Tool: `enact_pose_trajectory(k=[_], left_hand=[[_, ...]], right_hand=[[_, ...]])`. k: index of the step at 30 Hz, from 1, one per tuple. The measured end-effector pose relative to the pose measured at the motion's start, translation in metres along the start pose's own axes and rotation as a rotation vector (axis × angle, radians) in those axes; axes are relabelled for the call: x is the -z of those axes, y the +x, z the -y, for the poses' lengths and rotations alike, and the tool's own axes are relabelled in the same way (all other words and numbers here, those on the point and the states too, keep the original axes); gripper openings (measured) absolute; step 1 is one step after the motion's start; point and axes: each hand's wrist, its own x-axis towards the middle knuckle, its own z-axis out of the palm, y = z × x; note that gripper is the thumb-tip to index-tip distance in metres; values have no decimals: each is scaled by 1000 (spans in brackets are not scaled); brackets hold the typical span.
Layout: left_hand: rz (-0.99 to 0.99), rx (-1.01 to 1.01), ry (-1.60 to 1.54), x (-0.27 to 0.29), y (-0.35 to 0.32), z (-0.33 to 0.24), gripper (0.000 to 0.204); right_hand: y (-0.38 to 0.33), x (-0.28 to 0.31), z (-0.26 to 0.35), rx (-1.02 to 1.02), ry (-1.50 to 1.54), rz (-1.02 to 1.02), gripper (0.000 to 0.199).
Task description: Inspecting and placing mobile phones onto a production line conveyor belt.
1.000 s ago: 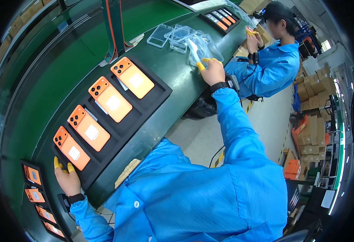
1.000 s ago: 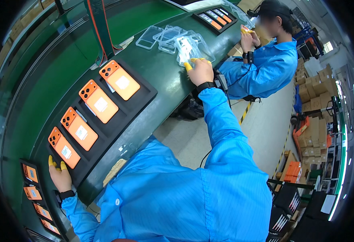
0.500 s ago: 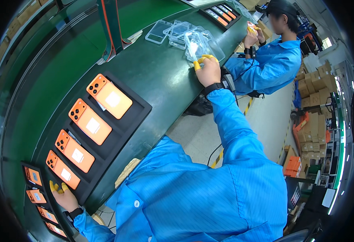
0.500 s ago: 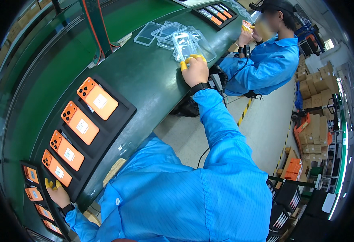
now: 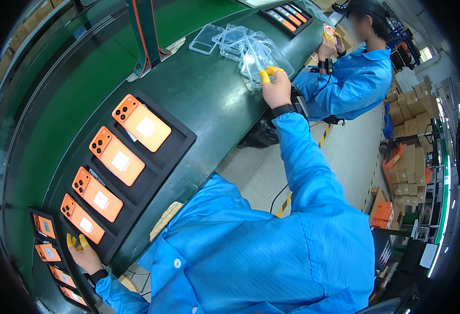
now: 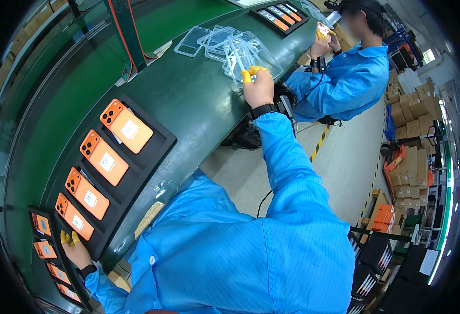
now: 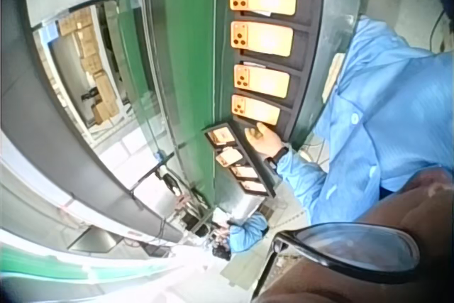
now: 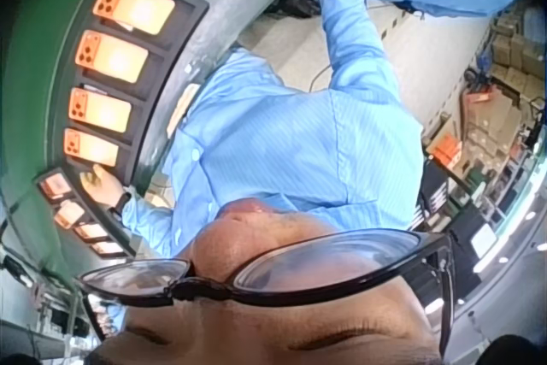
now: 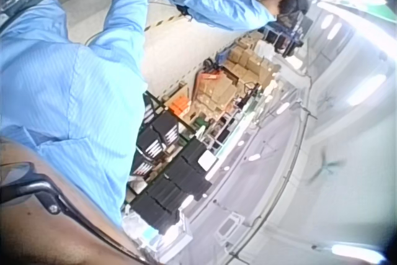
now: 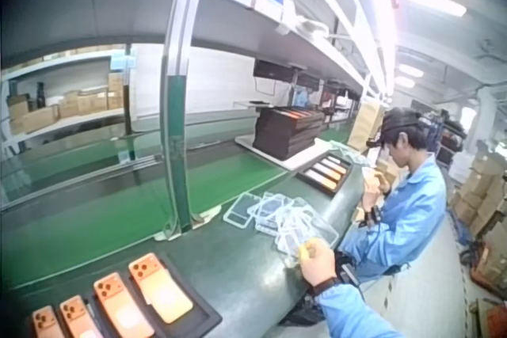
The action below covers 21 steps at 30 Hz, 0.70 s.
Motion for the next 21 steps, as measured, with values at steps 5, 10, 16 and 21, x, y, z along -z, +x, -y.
enact_pose_trajectory(k=[5,10,16,21], left_hand=[[-61,81,21,23,7,3,38],[-115,45,-86,42,2,-27,35],[217,-108,-452,35,-21,-108,32],[750,-333,-537,4,-39,-183,45]], right_hand=[[3,24,28,218,47,-179,12],[-11,51,88,466,190,-85,13],[-47,76,192,960,454,431,22],[-103,77,247,1210,681,867,17]])
